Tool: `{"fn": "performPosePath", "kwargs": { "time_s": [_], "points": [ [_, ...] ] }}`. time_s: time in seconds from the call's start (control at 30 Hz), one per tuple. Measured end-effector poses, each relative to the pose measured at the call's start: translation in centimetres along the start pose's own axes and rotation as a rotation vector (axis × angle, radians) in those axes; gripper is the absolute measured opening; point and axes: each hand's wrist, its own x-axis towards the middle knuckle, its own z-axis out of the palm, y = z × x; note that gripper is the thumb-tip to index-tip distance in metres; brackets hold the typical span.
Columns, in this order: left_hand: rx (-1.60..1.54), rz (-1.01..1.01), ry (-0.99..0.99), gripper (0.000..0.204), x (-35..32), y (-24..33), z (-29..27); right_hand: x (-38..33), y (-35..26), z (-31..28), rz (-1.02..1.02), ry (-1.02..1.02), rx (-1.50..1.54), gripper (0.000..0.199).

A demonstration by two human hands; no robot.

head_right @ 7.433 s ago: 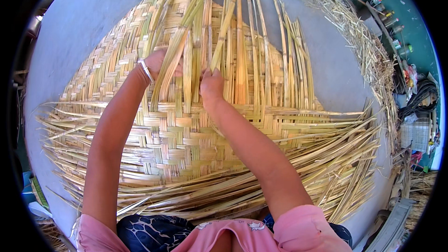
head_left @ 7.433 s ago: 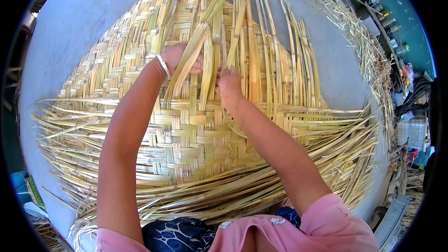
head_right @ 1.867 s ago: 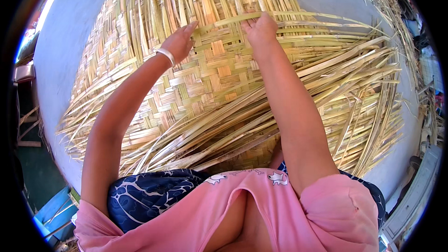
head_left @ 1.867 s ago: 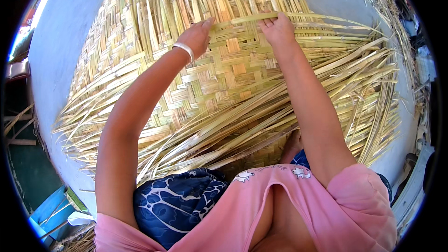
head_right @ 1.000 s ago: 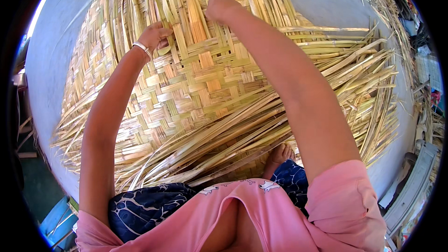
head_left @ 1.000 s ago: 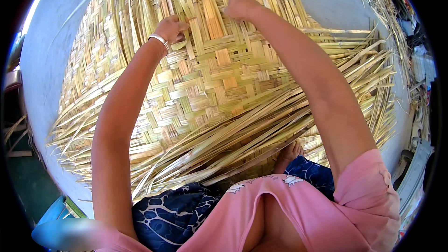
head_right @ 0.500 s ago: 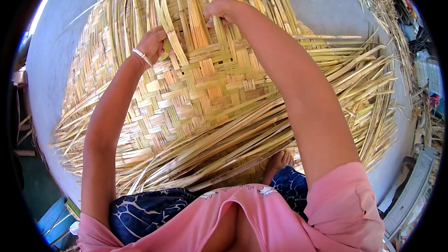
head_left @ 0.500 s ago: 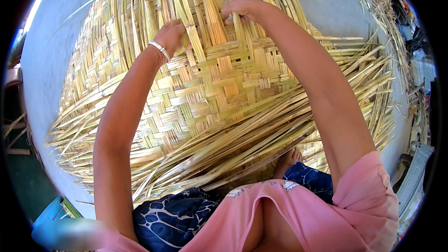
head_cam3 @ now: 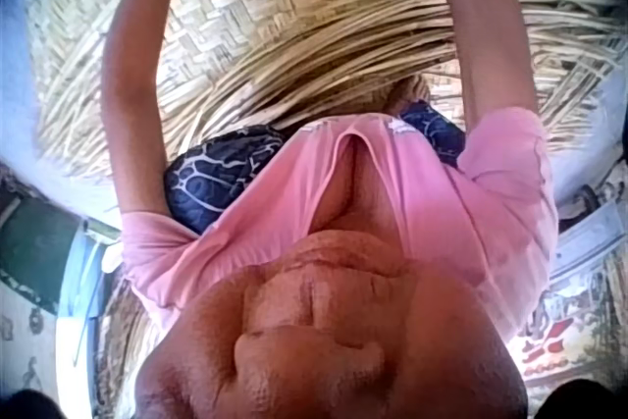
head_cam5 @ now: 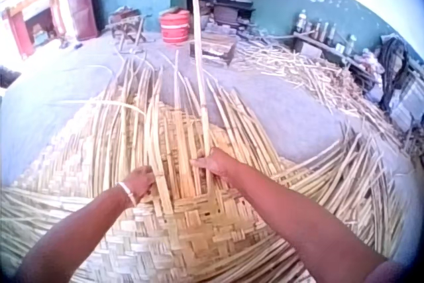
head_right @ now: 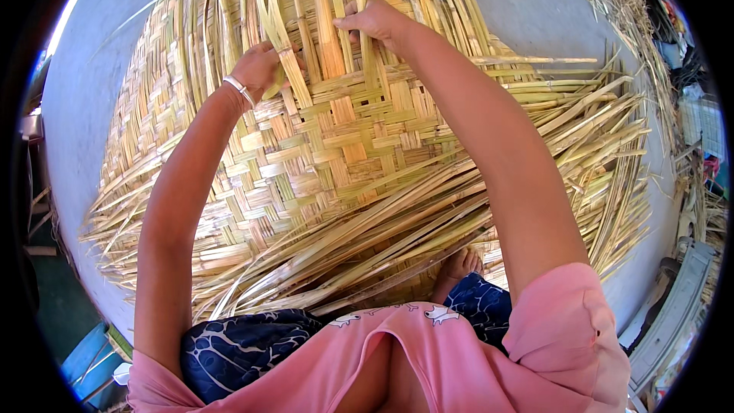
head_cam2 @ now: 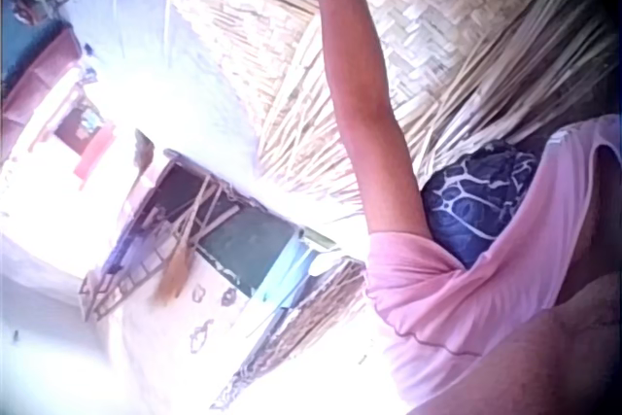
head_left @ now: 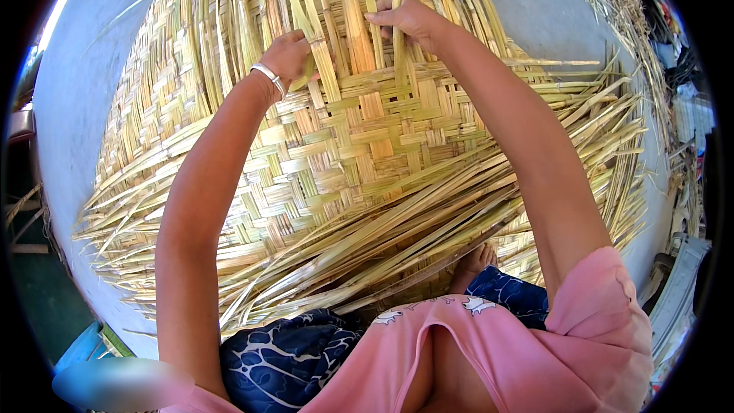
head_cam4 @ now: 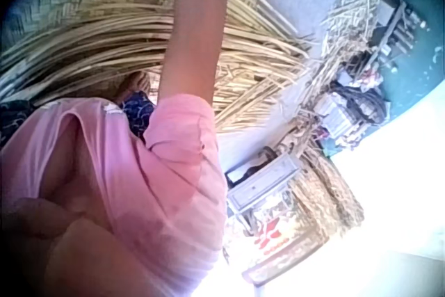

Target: The person weaves a large mat using dried palm leaves. They sit on the floor and interlace the leaves by hand, repeatedly adjusting the strands to maintain a tight pattern.

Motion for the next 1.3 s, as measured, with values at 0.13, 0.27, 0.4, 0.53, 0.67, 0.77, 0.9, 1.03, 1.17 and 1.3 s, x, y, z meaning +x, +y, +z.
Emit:
{"fn": "performPosePath", "kwargs": {
  "time_s": [0.13,0.27,0.4,0.53,0.67,0.77,0.9,1.03,1.17,1.3],
  "points": [
    [-0.336,-0.351,0.053,0.031,1.6,11.1,-0.8,-0.1,2.5,-1.2,-0.199,0.168,-0.089,0.021],
    [-0.815,-0.526,0.007,0.036,1.2,13.8,-1.7,-1.3,0.8,-0.5,-0.169,-0.012,0.201,0.028],
    [-0.659,-0.473,-0.316,0.039,1.9,12.9,-2.2,-0.6,0.5,-0.5,-0.206,-0.068,0.382,0.036],
    [-0.440,-0.532,-0.264,0.030,2.4,10.9,-1.9,-1.3,0.9,-0.7,-0.248,0.055,0.362,0.037],
    [-0.488,-0.570,0.064,0.026,0.8,10.7,-1.2,-4.7,2.5,-0.7,-0.237,0.472,0.293,0.030],
    [-0.397,-0.581,0.456,0.021,-1.5,12.2,0.2,-6.7,5.2,0.7,-0.050,0.714,0.273,0.020],
    [0.308,-0.189,0.431,0.021,-4.9,13.5,2.4,-7.1,7.1,1.7,-0.111,0.821,0.159,0.015],
    [0.652,-0.055,0.271,0.030,-6.5,14.1,3.7,-6.0,7.9,1.3,-0.168,0.845,-0.067,0.015],
    [0.744,-0.010,0.182,0.037,-7.0,14.5,3.4,-6.9,8.2,1.5,-0.229,0.849,-0.223,0.017],
    [0.773,0.018,0.089,0.040,-7.0,14.5,3.1,-8.1,7.0,0.8,-0.188,0.698,-0.216,0.021]
  ]
}}
